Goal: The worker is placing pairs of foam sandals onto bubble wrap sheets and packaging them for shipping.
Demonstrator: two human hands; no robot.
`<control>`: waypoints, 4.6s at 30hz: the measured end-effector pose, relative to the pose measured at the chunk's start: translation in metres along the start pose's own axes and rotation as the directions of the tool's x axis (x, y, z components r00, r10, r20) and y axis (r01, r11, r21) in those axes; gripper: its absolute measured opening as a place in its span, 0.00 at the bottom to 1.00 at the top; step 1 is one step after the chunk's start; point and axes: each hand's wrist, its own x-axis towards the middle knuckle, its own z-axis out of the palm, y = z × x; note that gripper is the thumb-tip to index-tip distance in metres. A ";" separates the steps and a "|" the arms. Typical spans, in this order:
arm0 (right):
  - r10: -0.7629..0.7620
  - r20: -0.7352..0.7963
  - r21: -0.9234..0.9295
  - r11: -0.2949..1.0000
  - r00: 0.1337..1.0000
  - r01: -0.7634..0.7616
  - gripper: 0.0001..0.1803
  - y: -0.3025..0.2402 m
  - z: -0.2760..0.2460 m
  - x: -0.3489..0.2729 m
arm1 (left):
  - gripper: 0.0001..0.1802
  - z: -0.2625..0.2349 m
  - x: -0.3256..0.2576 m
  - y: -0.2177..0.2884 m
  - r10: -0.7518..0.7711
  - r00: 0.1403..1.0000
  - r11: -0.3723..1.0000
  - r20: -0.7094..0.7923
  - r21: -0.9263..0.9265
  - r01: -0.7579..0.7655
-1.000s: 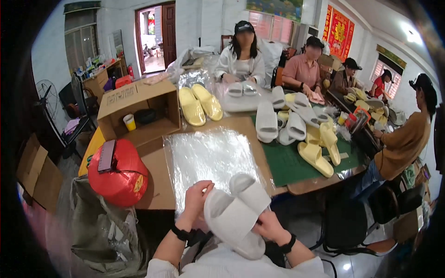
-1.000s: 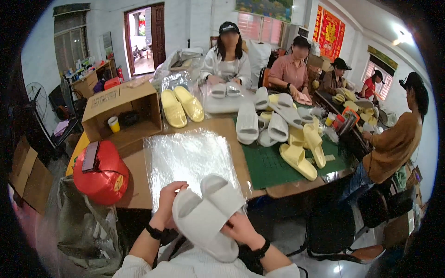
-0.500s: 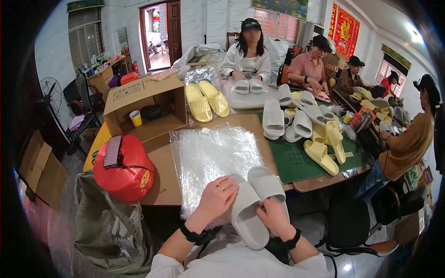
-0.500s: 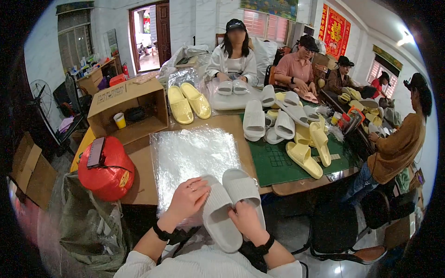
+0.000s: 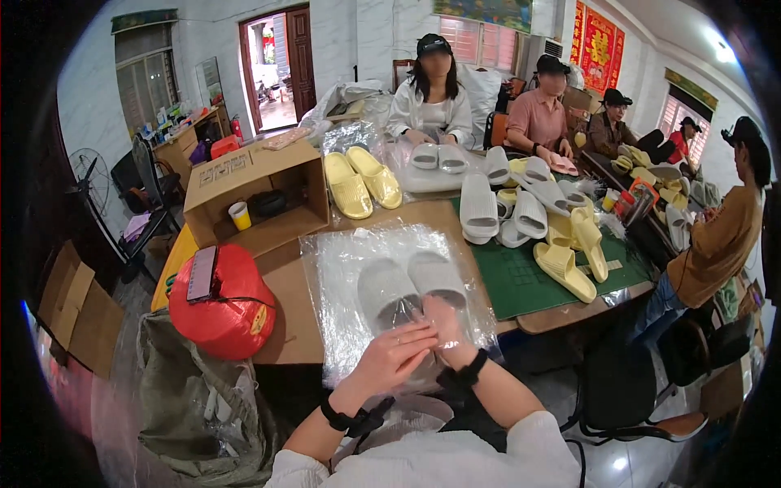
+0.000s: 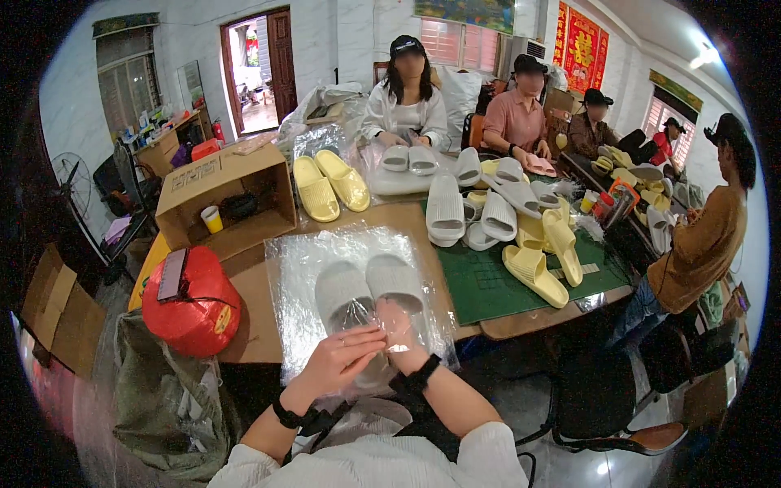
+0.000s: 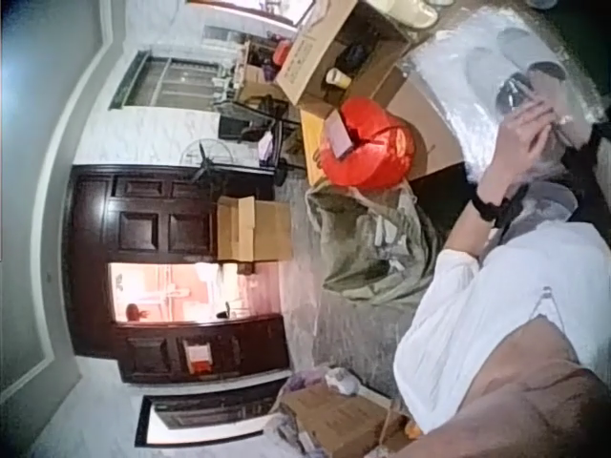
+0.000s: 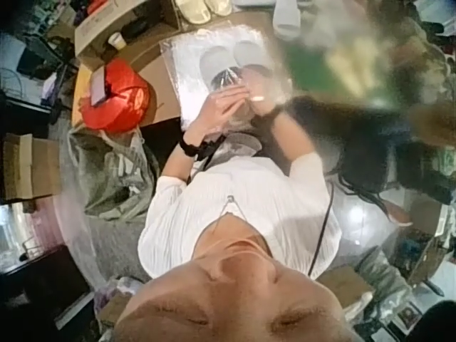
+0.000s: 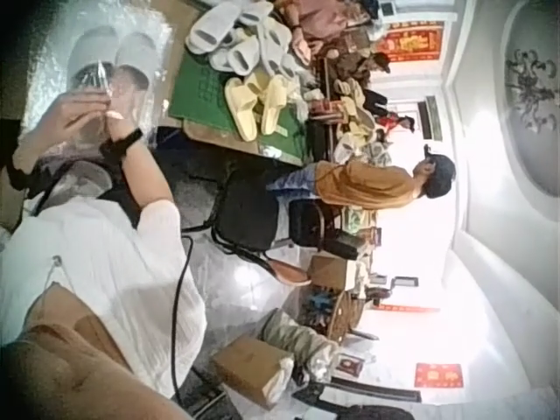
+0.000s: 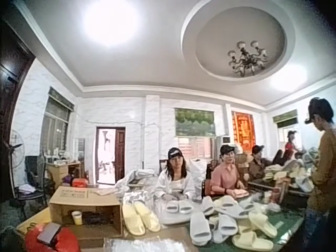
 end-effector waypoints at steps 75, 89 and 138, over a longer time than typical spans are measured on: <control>-0.166 0.449 0.078 0.986 0.878 0.146 0.31 -0.054 -0.056 -0.021 | 0.22 -0.004 -0.109 -0.084 -0.719 0.521 0.637 -0.459 -0.138 0.758; -0.160 0.457 0.160 0.982 0.875 0.096 0.37 -0.044 -0.043 -0.038 | 0.30 0.021 -0.079 -0.075 -0.395 0.899 0.767 -0.188 0.471 0.436; 0.324 0.201 0.399 0.835 0.925 -0.379 0.10 0.000 -0.035 -0.021 | 0.32 0.031 -0.082 -0.081 -0.406 0.877 0.768 -0.257 0.425 0.479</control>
